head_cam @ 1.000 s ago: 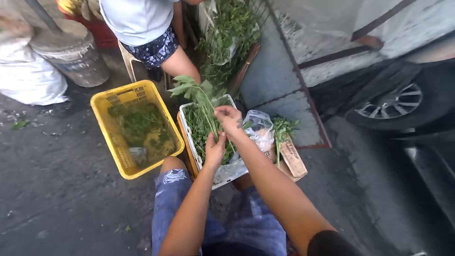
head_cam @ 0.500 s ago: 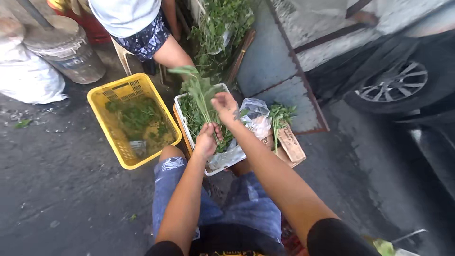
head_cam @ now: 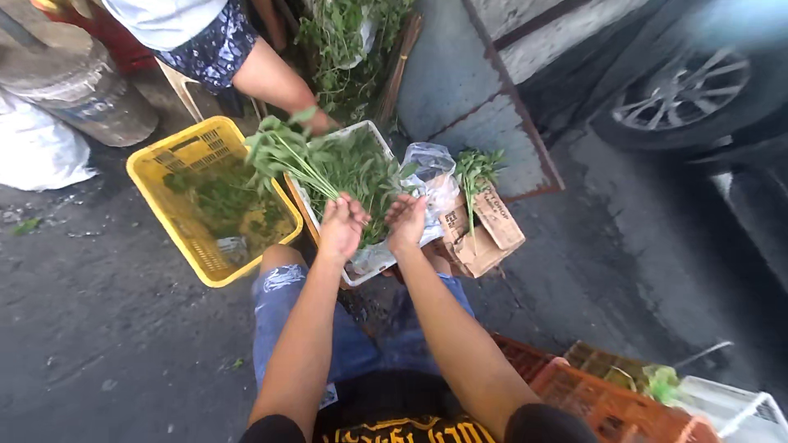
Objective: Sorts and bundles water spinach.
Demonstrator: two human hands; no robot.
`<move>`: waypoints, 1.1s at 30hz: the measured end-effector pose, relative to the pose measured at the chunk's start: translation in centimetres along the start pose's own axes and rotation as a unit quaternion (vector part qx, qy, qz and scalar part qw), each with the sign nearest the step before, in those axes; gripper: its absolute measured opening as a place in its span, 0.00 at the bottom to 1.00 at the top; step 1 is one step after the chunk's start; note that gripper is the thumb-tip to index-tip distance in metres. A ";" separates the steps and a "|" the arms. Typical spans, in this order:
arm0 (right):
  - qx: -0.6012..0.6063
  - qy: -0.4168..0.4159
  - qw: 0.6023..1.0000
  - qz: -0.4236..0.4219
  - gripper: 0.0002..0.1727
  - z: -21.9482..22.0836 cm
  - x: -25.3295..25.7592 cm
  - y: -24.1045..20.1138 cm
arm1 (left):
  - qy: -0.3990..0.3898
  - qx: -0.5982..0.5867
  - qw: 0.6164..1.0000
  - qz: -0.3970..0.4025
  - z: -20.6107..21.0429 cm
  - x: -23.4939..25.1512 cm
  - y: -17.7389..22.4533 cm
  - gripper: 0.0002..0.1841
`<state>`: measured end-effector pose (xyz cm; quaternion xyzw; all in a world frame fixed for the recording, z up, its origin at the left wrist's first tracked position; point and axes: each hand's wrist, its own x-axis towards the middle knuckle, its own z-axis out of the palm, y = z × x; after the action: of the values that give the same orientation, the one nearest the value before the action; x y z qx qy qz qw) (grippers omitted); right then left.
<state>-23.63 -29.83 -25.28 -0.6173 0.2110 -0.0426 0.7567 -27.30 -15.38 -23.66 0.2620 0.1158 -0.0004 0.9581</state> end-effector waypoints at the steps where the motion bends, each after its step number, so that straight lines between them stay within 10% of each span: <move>1: -0.031 0.013 0.999 0.023 0.35 -0.8 0.9 0.0 | -0.012 -0.016 1.000 0.023 -0.6 0.4 1.5 0.12; 8: -0.302 -0.118 0.907 0.271 0.17 -3.6 8.1 6.4 | 0.082 0.041 0.996 -0.006 -5.4 2.9 3.0 0.31; 15: -0.623 -0.188 0.738 0.177 0.34 0.2 9.6 14.8 | 0.152 0.093 0.981 -0.075 -6.8 5.9 -0.9 0.18; 23: -0.633 -0.135 0.736 0.198 0.19 0.9 10.1 11.8 | 0.193 0.121 0.971 -0.071 -8.5 9.0 -1.4 0.15; 33: -0.253 -0.008 0.958 0.134 0.13 -0.4 8.7 10.9 | 0.231 0.284 0.930 -0.030 -8.9 7.3 -2.7 0.14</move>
<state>-18.04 -30.45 -38.05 -0.7552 0.2893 0.1194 0.5759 -22.31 -12.79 -34.08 0.5119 0.3372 -0.0012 0.7901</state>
